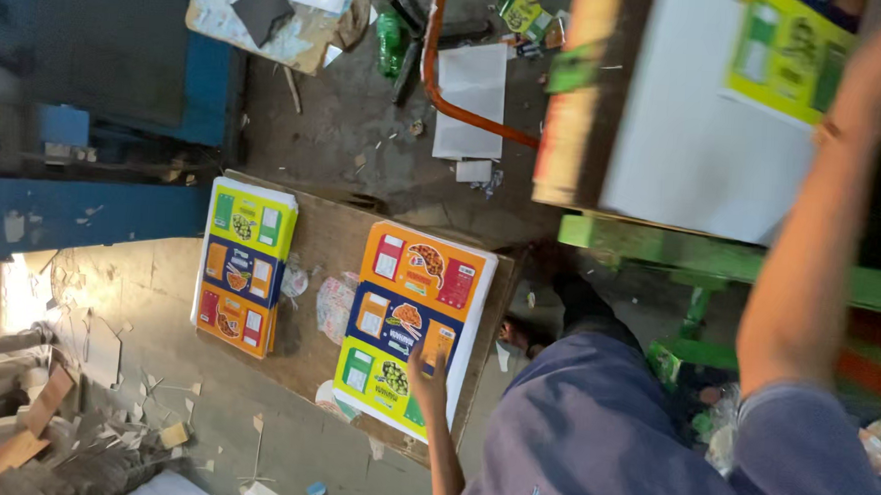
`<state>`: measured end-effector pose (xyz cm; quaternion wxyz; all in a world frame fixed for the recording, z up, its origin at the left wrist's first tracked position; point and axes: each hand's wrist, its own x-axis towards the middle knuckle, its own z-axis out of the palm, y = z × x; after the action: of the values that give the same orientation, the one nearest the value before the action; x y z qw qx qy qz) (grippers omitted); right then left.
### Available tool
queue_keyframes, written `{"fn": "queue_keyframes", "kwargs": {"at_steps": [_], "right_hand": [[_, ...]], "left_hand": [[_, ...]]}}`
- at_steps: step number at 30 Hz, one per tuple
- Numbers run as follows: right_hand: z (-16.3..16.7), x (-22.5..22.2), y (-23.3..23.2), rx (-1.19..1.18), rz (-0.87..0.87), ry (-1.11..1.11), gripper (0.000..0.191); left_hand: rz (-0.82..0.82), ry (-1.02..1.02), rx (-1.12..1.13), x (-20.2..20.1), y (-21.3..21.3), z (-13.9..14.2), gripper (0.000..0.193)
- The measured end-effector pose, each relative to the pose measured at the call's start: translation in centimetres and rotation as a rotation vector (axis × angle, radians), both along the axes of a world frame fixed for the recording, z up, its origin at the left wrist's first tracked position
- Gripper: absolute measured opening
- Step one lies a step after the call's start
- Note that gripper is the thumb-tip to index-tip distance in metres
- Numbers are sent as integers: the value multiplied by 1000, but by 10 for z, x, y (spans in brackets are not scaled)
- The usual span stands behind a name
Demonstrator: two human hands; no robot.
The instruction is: The person repeatedly picks up a stack of colorful printed books from a table and places them onto a green machine. The person handles the books by hand, lifting and setting them down in a repetitive loop.
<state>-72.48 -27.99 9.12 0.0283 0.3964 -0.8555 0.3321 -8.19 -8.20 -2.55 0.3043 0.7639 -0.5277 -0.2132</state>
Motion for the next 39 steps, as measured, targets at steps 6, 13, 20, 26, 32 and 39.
{"fn": "queue_keyframes", "kwargs": {"at_steps": [6, 13, 20, 26, 32, 39], "right_hand": [[-120, 177, 15, 380, 533, -172, 117], [-95, 287, 143, 52, 506, -1366, 69], [-132, 336, 84, -136, 515, -1476, 43], [-156, 421, 19, 128, 903, -1110, 15], [-169, 459, 25, 302, 1081, -362, 12], [-164, 442, 41, 188, 1257, 28, 74]], "left_hand": [[-215, 1139, 224, -127, -106, -4, 48], [188, 896, -163, -22, -78, 0, 56], [420, 678, -327, 144, 61, 22, 59], [563, 451, -317, 190, 91, 2, 54], [625, 319, -248, 191, 77, -30, 65], [667, -78, 61, 170, 118, -48, 104]]}}
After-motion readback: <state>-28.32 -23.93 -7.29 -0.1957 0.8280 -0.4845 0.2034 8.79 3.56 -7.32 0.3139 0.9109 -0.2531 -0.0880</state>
